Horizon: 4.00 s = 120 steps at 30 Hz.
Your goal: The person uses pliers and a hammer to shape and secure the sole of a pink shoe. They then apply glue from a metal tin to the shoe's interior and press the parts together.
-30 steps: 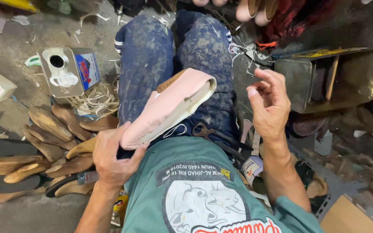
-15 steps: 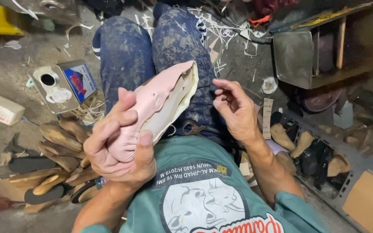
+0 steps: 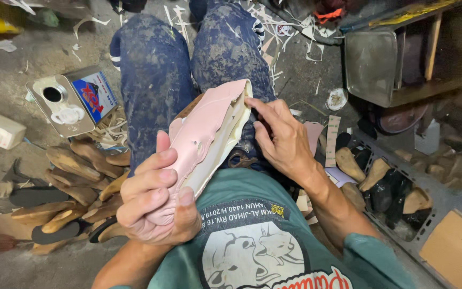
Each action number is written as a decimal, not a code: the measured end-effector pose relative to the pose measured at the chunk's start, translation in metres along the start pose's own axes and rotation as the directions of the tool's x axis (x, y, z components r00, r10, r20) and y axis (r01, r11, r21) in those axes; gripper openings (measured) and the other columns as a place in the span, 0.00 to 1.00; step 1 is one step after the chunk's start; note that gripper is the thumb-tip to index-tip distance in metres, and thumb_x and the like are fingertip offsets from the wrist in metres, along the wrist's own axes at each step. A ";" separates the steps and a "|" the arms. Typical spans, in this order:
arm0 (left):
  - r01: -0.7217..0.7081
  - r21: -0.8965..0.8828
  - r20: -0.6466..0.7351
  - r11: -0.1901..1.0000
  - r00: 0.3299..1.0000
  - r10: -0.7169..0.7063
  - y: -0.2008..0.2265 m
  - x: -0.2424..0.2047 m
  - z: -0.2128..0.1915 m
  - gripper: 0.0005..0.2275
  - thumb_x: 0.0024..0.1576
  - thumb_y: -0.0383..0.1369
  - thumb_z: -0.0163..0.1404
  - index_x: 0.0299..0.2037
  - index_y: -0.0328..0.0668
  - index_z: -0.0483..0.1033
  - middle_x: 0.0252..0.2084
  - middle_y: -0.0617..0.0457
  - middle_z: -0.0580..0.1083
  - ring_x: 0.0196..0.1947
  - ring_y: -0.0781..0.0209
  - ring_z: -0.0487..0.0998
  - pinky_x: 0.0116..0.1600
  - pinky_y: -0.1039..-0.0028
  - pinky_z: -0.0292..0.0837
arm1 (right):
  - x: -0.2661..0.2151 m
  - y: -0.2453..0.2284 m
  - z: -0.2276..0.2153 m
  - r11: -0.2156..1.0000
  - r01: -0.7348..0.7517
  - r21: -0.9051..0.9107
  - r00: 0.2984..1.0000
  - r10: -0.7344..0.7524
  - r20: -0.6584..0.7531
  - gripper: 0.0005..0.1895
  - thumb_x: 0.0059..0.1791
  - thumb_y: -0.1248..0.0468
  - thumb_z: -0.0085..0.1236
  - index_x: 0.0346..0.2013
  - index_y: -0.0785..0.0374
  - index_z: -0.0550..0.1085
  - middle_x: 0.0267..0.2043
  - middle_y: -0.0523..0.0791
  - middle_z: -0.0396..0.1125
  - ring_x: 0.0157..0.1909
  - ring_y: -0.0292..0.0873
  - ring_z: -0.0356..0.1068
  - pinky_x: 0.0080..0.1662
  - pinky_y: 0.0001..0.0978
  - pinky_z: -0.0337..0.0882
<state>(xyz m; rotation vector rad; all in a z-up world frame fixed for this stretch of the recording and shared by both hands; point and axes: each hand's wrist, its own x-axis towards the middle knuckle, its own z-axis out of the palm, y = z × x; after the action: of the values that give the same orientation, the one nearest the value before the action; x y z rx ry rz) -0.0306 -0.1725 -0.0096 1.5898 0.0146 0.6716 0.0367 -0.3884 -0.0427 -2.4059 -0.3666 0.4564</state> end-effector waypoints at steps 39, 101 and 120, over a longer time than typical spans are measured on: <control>-0.029 0.005 -0.054 1.000 0.998 0.029 -0.039 -0.066 -0.041 0.14 0.58 0.30 0.55 0.44 0.28 0.64 0.46 0.25 0.72 0.53 0.15 0.74 0.56 0.36 0.73 | -0.031 -0.053 -0.011 0.974 -0.047 0.222 0.990 0.016 0.140 0.26 0.51 0.65 0.53 0.65 0.61 0.70 0.36 0.48 0.71 0.34 0.50 0.74 0.34 0.37 0.74; 0.434 0.885 -0.351 0.169 0.860 -0.370 -0.323 -0.096 -0.244 0.29 0.52 0.38 0.62 0.64 0.40 0.68 0.60 0.44 0.69 0.57 0.41 0.67 0.57 0.53 0.66 | 0.012 0.135 0.028 0.527 -0.501 0.687 0.792 0.599 0.119 0.31 0.54 0.54 0.43 0.74 0.49 0.58 0.51 0.40 0.54 0.47 0.32 0.55 0.44 0.25 0.54; 0.546 0.786 -0.468 0.290 0.832 -0.298 -0.349 -0.044 -0.241 0.20 0.50 0.33 0.67 0.52 0.42 0.78 0.46 0.45 0.70 0.47 0.41 0.73 0.53 0.57 0.68 | 0.014 0.105 0.045 0.915 -0.344 0.210 0.915 0.377 -0.144 0.28 0.56 0.60 0.35 0.71 0.66 0.59 0.73 0.55 0.56 0.74 0.51 0.54 0.71 0.40 0.51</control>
<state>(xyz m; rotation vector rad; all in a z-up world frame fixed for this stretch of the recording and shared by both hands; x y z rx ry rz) -0.0372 0.0825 -0.3510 2.3958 1.1732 0.3877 0.0454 -0.4369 -0.1471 -2.3144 0.2013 0.4057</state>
